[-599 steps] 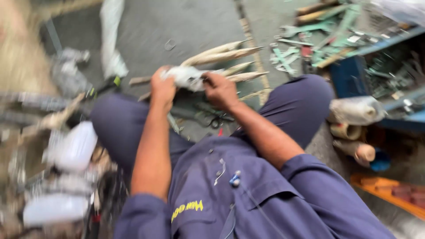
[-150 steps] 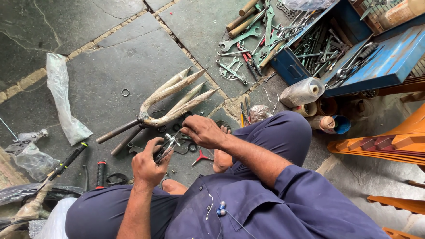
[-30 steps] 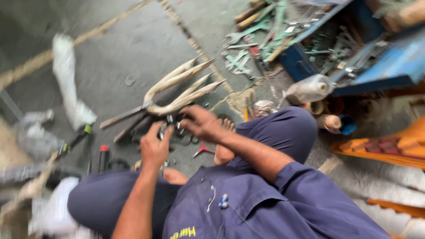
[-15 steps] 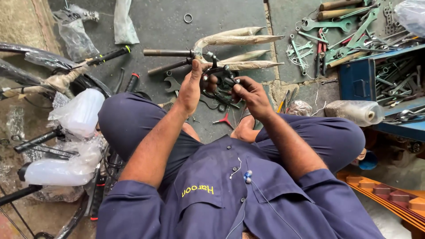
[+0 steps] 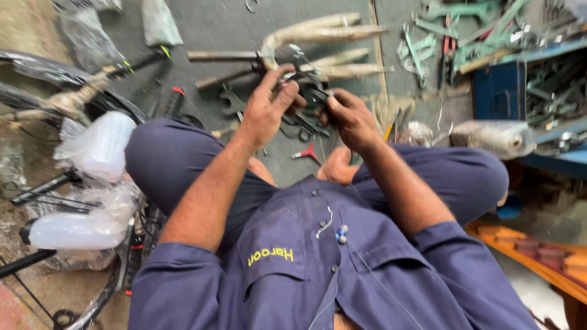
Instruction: Assembling a bicycle front fork and brake assembly.
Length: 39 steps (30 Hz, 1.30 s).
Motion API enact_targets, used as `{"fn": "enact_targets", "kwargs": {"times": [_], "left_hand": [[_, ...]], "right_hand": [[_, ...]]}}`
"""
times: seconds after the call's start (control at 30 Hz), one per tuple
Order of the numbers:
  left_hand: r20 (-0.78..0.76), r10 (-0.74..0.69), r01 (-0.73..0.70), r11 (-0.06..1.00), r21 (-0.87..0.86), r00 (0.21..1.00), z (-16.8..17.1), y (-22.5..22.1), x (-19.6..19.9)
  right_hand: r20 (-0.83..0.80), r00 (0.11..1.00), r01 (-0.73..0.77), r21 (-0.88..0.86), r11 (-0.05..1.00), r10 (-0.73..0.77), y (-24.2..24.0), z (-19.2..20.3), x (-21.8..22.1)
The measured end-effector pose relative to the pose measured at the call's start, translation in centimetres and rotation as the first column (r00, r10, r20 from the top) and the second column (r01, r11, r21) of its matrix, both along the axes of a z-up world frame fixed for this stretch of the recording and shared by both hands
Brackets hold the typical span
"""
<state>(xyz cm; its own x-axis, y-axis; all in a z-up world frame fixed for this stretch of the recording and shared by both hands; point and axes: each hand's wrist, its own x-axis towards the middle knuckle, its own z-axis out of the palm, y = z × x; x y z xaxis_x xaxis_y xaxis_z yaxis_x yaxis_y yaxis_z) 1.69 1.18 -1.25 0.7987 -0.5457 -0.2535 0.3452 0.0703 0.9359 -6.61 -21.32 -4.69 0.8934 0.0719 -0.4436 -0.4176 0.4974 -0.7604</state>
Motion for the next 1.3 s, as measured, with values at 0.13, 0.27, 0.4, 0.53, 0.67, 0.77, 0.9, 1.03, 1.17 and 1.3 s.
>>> {"fn": "enact_targets", "kwargs": {"times": [0.13, 0.27, 0.4, 0.53, 0.67, 0.77, 0.9, 1.03, 1.17, 1.3], "left_hand": [[0.022, 0.069, -0.071, 0.991, 0.114, 0.997, -0.5, 0.1, -0.4], [0.129, 0.128, -0.149, 0.974, 0.169, 0.983, -0.8, 0.2, -0.2], [0.190, 0.211, -0.236, 0.965, 0.119, 0.959, -1.7, 1.1, -0.3], [0.215, 0.347, -0.364, 0.930, 0.046, 0.913, -1.9, 1.3, -0.1], [0.260, 0.329, -0.369, 0.921, 0.124, 0.908, -0.5, 1.5, -0.3], [0.331, 0.255, -0.338, 0.913, 0.227, 0.909, 1.3, 1.3, -0.5], [0.433, 0.149, -0.308, 0.894, 0.326, 0.889, 2.0, 0.8, -0.5], [0.512, 0.028, -0.297, 0.842, 0.451, 0.858, 1.6, 0.1, -0.5], [0.514, -0.080, -0.273, 0.772, 0.574, 0.854, 0.6, -0.9, -0.5], [0.516, -0.196, -0.210, 0.753, 0.624, 0.834, -0.8, -1.6, -0.6]], "right_hand": [[0.111, 0.977, -0.149, -0.249, 0.957, 0.181, -0.1, -0.3, -0.1], [0.154, 0.966, -0.127, -0.414, 0.901, 0.207, -0.7, -1.4, 0.5], [0.060, 0.985, -0.121, -0.415, 0.902, 0.160, -0.8, -6.0, 0.0], [-0.085, 0.821, -0.219, -0.960, 0.174, 0.565, -0.6, -12.5, -2.9], [-0.311, 0.558, -0.418, -0.906, -0.064, 0.769, 0.7, -11.2, -4.1], [-0.221, 0.571, -0.333, -0.943, -0.022, 0.791, 0.0, -3.4, -2.4], [-0.091, 0.662, -0.230, -0.969, 0.086, 0.744, -6.2, 7.9, 0.7], [-0.194, 0.873, -0.158, -0.981, -0.116, 0.447, -16.1, 14.6, 1.6], [0.011, 0.996, 0.013, -1.000, -0.018, 0.091, -29.1, 6.8, -0.9], [-0.098, 0.981, -0.093, -0.995, 0.040, -0.167, -33.9, -9.7, -4.1]]}}
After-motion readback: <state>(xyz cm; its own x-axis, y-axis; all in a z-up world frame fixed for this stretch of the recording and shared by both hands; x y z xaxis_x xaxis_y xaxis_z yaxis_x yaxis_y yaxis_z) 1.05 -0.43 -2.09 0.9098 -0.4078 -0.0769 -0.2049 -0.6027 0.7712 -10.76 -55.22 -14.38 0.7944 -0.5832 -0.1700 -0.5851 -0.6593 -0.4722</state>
